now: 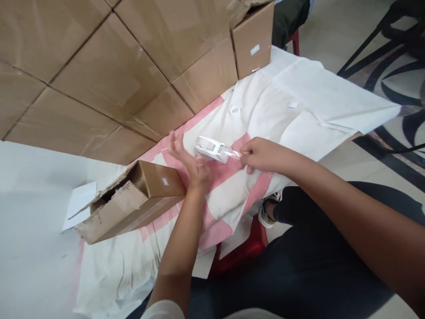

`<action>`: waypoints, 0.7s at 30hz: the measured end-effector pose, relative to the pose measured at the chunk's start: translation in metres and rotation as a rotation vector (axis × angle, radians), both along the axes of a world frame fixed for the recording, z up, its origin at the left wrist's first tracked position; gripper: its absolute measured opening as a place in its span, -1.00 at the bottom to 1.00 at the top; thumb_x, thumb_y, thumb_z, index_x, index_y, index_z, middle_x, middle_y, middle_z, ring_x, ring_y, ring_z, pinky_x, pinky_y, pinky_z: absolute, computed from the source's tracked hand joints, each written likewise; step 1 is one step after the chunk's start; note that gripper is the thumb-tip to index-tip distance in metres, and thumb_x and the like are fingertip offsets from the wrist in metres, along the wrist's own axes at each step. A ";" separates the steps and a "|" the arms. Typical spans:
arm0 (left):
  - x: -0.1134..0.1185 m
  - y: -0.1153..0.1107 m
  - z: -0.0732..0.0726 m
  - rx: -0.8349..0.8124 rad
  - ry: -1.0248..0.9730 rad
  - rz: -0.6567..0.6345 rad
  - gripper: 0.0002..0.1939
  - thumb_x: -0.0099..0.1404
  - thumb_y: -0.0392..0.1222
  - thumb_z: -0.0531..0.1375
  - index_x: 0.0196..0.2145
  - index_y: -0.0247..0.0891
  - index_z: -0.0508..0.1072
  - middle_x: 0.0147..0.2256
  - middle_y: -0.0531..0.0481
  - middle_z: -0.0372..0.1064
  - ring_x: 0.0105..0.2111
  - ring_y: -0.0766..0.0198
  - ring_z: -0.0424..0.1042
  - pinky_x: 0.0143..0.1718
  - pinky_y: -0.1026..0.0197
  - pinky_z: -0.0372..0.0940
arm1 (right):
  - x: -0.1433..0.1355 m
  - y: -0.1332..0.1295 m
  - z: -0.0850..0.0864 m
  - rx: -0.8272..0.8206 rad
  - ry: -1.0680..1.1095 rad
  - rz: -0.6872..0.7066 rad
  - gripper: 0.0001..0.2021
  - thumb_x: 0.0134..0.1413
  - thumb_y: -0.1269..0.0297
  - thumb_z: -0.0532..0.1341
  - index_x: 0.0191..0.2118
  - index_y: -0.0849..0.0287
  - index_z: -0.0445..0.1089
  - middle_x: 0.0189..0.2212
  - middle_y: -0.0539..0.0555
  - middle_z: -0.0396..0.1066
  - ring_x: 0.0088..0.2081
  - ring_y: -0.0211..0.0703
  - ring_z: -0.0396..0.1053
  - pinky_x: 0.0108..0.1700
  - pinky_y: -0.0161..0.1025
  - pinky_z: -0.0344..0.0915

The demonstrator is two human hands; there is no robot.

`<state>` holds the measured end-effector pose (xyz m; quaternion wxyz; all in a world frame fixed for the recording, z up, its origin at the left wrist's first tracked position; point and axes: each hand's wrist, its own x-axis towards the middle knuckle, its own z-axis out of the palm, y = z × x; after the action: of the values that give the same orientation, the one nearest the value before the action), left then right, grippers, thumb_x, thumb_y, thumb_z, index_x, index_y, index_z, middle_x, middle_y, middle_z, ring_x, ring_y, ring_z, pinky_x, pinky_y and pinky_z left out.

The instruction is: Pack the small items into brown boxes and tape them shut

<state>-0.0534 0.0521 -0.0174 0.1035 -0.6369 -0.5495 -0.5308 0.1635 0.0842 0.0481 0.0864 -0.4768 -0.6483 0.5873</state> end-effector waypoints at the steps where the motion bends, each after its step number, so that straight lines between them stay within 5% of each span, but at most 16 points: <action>1: -0.001 -0.001 0.002 0.123 0.045 0.002 -0.22 0.35 0.50 -0.21 0.25 -0.09 0.11 0.24 -0.25 -0.03 0.30 -0.12 0.03 0.30 -0.23 0.01 | 0.001 0.000 0.000 0.005 -0.009 -0.001 -0.60 -0.02 0.61 0.18 -0.62 0.14 -0.05 -0.49 0.00 0.47 -0.45 -0.23 0.51 -0.46 -0.33 0.14; 4: -0.001 -0.005 0.003 0.243 0.195 -0.109 -0.51 0.38 0.29 0.01 0.06 -0.09 0.20 -0.06 -0.12 0.16 -0.03 0.02 0.28 0.02 -0.10 0.22 | 0.003 -0.001 0.001 0.028 -0.042 0.004 -0.62 -0.05 0.61 0.20 -0.63 0.14 -0.01 -0.49 0.01 0.48 -0.46 -0.23 0.50 -0.49 -0.33 0.13; 8: 0.009 -0.005 0.000 0.026 0.371 -0.221 -0.72 0.33 -0.02 0.15 -0.09 -0.12 0.19 -0.37 0.07 0.09 -0.38 0.20 0.22 -0.27 0.08 0.15 | 0.004 0.000 0.003 -0.005 -0.043 0.033 -0.71 -0.03 0.62 0.18 -0.61 0.17 0.13 -0.37 0.05 0.57 -0.53 -0.30 0.46 -0.51 -0.33 0.16; 15: 0.008 0.001 -0.003 -0.220 0.379 -0.187 -0.36 0.11 -0.04 0.33 0.07 -0.18 0.16 -0.12 -0.11 0.22 -0.09 0.05 0.27 -0.09 0.02 0.20 | 0.000 0.003 -0.004 -0.058 -0.106 0.039 -0.77 0.04 0.55 0.17 -0.56 0.18 0.21 -0.40 0.05 0.58 -0.62 -0.32 0.40 -0.62 -0.34 0.07; 21: 0.001 0.003 -0.009 -0.215 0.359 -0.260 -0.41 0.14 -0.05 0.35 0.02 -0.11 0.14 -0.10 -0.08 0.20 -0.08 0.08 0.29 -0.02 0.01 0.21 | -0.001 0.004 -0.008 -0.036 -0.155 0.052 -0.79 0.06 0.49 0.16 -0.55 0.19 0.28 -0.33 0.07 0.62 -0.63 -0.33 0.38 -0.66 -0.35 0.09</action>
<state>-0.0522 0.0556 -0.0266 0.0620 -0.7937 -0.4889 -0.3565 0.1623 0.0879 0.0402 0.0121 -0.5054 -0.6546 0.5620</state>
